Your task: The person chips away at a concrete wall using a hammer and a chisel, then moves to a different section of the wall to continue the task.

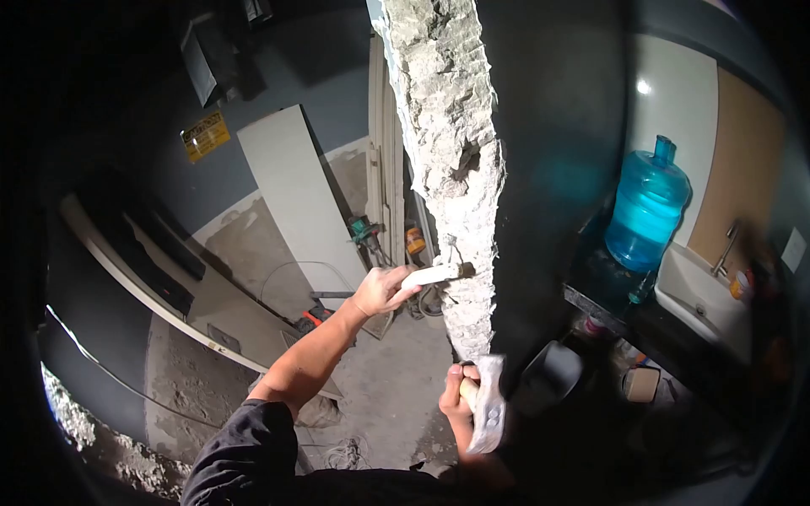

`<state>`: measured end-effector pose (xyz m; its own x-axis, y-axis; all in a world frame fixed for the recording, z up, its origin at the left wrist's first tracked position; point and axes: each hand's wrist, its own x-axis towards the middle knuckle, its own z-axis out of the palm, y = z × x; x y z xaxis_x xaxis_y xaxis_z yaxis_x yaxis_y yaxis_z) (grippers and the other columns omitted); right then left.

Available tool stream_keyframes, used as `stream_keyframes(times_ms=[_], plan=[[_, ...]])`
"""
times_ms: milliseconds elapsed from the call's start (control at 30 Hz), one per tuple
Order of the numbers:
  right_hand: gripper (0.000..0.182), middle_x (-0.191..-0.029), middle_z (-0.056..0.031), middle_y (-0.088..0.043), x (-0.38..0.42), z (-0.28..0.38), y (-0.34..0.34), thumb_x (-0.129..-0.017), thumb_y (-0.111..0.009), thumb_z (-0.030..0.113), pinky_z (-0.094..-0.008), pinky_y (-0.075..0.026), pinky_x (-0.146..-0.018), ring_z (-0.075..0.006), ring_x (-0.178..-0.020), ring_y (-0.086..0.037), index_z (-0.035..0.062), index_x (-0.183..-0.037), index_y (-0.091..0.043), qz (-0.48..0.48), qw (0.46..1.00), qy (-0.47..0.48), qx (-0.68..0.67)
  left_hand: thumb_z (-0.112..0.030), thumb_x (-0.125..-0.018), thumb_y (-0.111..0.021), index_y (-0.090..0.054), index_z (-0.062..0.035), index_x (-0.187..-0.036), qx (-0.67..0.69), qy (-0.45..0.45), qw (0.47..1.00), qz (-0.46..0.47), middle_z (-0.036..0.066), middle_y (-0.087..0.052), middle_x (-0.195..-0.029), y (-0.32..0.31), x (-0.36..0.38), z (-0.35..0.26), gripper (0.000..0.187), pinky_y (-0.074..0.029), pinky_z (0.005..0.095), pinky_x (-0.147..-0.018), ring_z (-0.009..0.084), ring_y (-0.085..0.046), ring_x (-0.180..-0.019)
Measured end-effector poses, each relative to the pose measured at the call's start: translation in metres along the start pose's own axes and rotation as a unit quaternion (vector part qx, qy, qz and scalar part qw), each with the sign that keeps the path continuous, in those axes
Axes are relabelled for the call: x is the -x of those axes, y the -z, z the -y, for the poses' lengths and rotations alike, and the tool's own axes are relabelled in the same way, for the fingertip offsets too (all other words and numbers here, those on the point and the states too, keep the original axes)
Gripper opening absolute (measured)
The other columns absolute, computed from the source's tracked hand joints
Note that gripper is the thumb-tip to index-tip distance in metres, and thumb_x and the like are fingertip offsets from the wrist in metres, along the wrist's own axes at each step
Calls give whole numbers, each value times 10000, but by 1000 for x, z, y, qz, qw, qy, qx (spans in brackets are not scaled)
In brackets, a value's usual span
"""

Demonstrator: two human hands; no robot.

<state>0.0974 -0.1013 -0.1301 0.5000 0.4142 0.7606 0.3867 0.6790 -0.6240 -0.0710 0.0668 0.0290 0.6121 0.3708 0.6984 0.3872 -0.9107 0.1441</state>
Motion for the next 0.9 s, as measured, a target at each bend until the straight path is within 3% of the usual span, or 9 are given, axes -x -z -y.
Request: stream_keyframes(times_ms=[67,167,267,433,500,567,667,733,900], plan=[[231,-667,-65,-557,-19,6,-11,-967,-584,73,-283,-425,-595,-150,-613,-514,20,-756,-507,18,996,71,45,-245,-905,-738,-661,-45,-1119,1,0,1000,14,120,-612,-691,2,2,-5,303,-484,364,-517,280,-617,-550],[142,-737,-190,-655,-13,-41,-48,-942,-631,96,-435,-479,-577,-377,-650,-631,-19,-867,-666,31,989,-23,143,-236,-901,-745,-663,-45,-1117,9,25,1000,14,113,-608,-677,-1,5,-11,299,-475,355,-502,273,-607,-529],[128,-756,-181,-673,-23,-27,-45,-937,-645,109,-419,-485,-564,-382,-647,-633,-3,-886,-679,19,990,31,134,-235,-902,-750,-662,-46,-1109,-7,27,1000,1,93,-600,-649,1,-1,-12,294,-471,350,-493,257,-602,-507],[230,-661,-122,-564,-24,16,-37,-957,-576,34,-288,-478,-612,-184,-597,-554,24,-742,-494,-34,996,9,-81,-246,-907,-747,-662,-58,-1088,-18,46,999,3,93,-608,-653,-4,4,-21,275,-492,344,-502,243,-618,-516],[232,-728,-118,-614,-40,27,-26,-970,-576,57,-389,-479,-623,-238,-643,-587,43,-741,-541,70,985,35,154,-250,-909,-744,-658,-55,-1065,-2,74,997,14,98,-610,-658,-5,7,-22,263,-495,356,-502,251,-621,-520],[222,-741,-123,-615,-20,-33,-49,-969,-599,95,-418,-483,-647,-279,-663,-595,41,-757,-559,86,988,-101,76,-255,-917,-735,-650,-49,-1062,-66,79,995,8,109,-597,-646,-9,8,-18,266,-489,365,-500,264,-614,-515],[215,-726,-111,-612,7,-69,-38,-960,-607,109,-389,-473,-632,-254,-673,-613,26,-766,-567,52,971,-21,231,-263,-923,-727,-639,-38,-1079,-20,110,993,-31,120,-570,-617,-9,-4,-11,288,-478,370,-499,284,-598,-500],[214,-658,-46,-567,8,-40,-25,-955,-571,77,-317,-440,-548,-164,-574,-541,34,-747,-545,46,988,-149,-15,-246,-914,-729,-637,-25,-1077,-15,129,991,-20,128,-562,-616,-13,4,-11,290,-478,371,-499,291,-597,-506],[216,-682,-99,-494,-19,2,-14,-920,-545,-65,-321,-416,-494,-176,-523,-467,-15,-740,-436,-19,980,26,-197,-186,-891,-736,-644,-4,-1089,-11,53,997,-62,122,-612,-696,-23,31,-43,285,-493,352,-508,266,-627,-537]])
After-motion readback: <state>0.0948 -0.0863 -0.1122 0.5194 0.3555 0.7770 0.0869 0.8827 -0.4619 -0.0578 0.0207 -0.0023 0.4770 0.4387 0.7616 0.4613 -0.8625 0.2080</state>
